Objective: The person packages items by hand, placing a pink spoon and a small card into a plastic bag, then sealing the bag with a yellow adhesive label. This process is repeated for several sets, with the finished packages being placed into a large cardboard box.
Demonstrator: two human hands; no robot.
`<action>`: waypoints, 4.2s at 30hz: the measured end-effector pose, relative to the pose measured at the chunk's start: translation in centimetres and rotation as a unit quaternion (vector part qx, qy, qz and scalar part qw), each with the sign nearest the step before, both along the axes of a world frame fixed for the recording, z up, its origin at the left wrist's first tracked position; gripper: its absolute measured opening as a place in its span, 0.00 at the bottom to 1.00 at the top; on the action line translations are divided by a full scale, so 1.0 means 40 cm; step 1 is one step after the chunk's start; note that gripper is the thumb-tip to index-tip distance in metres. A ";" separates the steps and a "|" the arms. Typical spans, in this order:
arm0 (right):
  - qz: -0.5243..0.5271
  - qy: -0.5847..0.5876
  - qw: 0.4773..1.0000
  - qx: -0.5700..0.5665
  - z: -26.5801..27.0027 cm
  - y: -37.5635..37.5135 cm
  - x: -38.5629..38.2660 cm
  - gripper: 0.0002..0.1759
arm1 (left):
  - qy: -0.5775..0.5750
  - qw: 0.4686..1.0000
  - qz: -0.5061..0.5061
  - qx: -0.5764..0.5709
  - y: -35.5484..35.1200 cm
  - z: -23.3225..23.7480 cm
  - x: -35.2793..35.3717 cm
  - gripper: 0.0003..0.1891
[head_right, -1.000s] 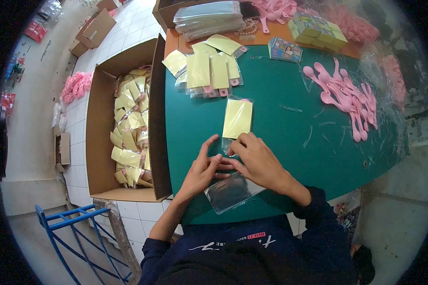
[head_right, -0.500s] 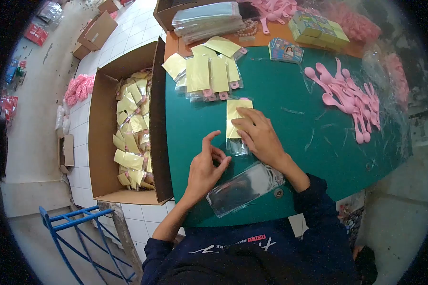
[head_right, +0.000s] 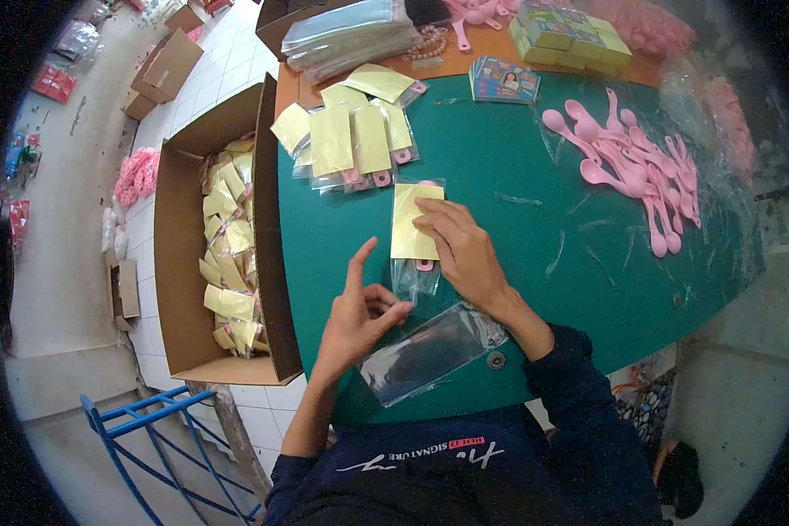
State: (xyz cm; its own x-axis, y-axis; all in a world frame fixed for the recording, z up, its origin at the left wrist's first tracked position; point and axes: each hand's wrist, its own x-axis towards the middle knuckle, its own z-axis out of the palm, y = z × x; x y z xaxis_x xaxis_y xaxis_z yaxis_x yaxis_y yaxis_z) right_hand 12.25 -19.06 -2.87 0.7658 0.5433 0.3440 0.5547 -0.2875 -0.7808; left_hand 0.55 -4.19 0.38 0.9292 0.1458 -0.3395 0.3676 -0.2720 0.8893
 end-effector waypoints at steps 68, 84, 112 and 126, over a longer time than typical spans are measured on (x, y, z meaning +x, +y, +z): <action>0.105 0.115 0.987 -0.039 0.087 -0.085 -0.138 0.11 | 0.033 0.952 0.073 -0.296 0.053 -0.018 -0.123 0.12; -0.002 0.483 0.870 0.105 0.065 -0.071 -0.158 0.05 | -0.070 0.996 0.062 0.005 -0.005 -0.016 -0.085 0.06; -0.149 -0.111 0.969 -0.161 0.164 -0.156 0.218 0.17 | -0.252 0.942 0.041 0.220 0.126 0.134 0.134 0.25; -0.361 -0.279 0.842 -0.289 0.131 -0.463 0.239 0.10 | -0.200 0.961 -0.154 0.112 -0.060 -0.035 -0.009 0.14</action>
